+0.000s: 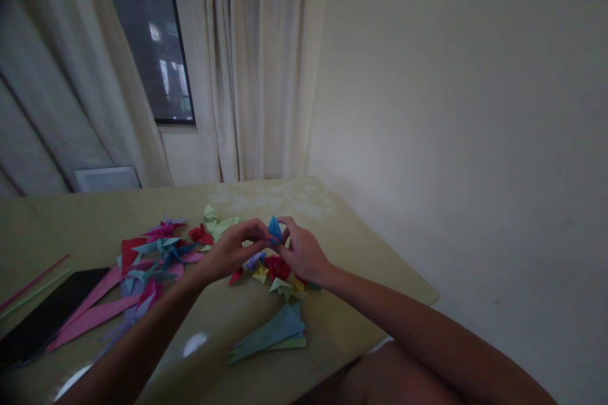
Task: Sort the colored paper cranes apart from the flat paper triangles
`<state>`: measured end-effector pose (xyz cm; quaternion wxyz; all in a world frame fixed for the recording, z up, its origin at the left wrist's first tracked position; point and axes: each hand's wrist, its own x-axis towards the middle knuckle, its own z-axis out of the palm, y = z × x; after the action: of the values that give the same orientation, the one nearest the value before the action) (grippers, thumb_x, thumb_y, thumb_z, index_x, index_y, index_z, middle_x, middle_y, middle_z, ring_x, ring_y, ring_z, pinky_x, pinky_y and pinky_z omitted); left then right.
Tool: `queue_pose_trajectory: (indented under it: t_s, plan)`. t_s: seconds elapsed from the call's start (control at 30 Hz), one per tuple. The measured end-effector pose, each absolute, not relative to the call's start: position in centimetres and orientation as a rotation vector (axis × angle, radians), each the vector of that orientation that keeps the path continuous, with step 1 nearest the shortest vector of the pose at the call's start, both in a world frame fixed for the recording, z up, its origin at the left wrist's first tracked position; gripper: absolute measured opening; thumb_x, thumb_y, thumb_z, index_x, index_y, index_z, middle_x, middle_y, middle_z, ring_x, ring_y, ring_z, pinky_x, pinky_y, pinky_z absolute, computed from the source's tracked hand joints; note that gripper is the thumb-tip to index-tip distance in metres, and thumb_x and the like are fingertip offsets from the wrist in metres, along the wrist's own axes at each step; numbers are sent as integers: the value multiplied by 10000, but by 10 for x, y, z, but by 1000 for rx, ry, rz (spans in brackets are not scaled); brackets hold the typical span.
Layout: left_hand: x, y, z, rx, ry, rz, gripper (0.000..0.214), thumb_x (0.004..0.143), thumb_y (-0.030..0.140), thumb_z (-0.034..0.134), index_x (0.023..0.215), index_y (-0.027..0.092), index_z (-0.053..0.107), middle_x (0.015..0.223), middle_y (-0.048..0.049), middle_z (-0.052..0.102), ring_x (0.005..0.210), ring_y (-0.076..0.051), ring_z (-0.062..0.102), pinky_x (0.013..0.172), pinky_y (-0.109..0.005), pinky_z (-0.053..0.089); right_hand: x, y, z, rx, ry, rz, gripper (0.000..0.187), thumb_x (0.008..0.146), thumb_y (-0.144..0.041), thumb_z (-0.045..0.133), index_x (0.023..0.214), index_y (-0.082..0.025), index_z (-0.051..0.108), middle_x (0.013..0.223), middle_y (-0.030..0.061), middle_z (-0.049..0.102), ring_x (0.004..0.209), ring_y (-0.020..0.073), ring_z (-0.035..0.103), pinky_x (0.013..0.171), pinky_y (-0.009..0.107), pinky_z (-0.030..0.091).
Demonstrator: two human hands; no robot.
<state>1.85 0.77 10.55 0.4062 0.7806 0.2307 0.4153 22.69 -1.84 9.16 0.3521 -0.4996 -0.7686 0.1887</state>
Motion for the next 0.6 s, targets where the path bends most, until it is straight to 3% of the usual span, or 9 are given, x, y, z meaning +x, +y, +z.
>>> queue_pose_trajectory:
  t_s: [0.17,0.23,0.3,0.4,0.5,0.6]
  plan:
    - [20,12,99,1960,616,1078,41,898,192,643,902,178,681,880,-28,762,848,-170,738,792,-272,568,226,-18,93,-1349,-1960,442,831,893,-301,765,1581,-279,299,1148,48,711,621,125,650,629,260,471]
    - [22,13,98,1965,615,1094,43,895,190,637,900,181,678,875,-22,752,839,-164,730,796,-269,562,225,-19,93,-1344,-1994,416,699,910,-285,748,1521,-286,410,1193,50,710,652,127,659,662,266,485]
    - [22,15,96,1979,631,1090,46,898,213,641,913,184,674,863,-18,740,828,-163,723,788,-267,556,224,-18,92,-1329,-2047,370,373,942,-246,706,1301,-256,605,1096,26,728,688,133,656,693,263,482]
    - [13,23,93,2026,754,1075,107,921,281,637,978,194,662,901,-27,726,796,-162,705,743,-268,548,227,-12,89,-1333,-2078,273,58,969,-206,675,1025,-210,688,964,16,712,728,141,643,722,261,467]
    - [-7,35,85,2245,929,886,170,898,313,653,1028,206,676,1032,-56,695,847,-185,680,785,-309,548,237,-2,84,-1386,-2079,205,17,957,-203,704,951,-192,714,965,28,702,769,146,646,757,266,464]
    - [-26,45,70,2436,1046,409,497,726,292,804,1211,257,702,1184,-77,650,1074,-273,644,962,-399,526,251,11,78,-1507,-2098,159,29,939,-202,732,927,-186,753,965,40,716,788,156,651,774,275,458]
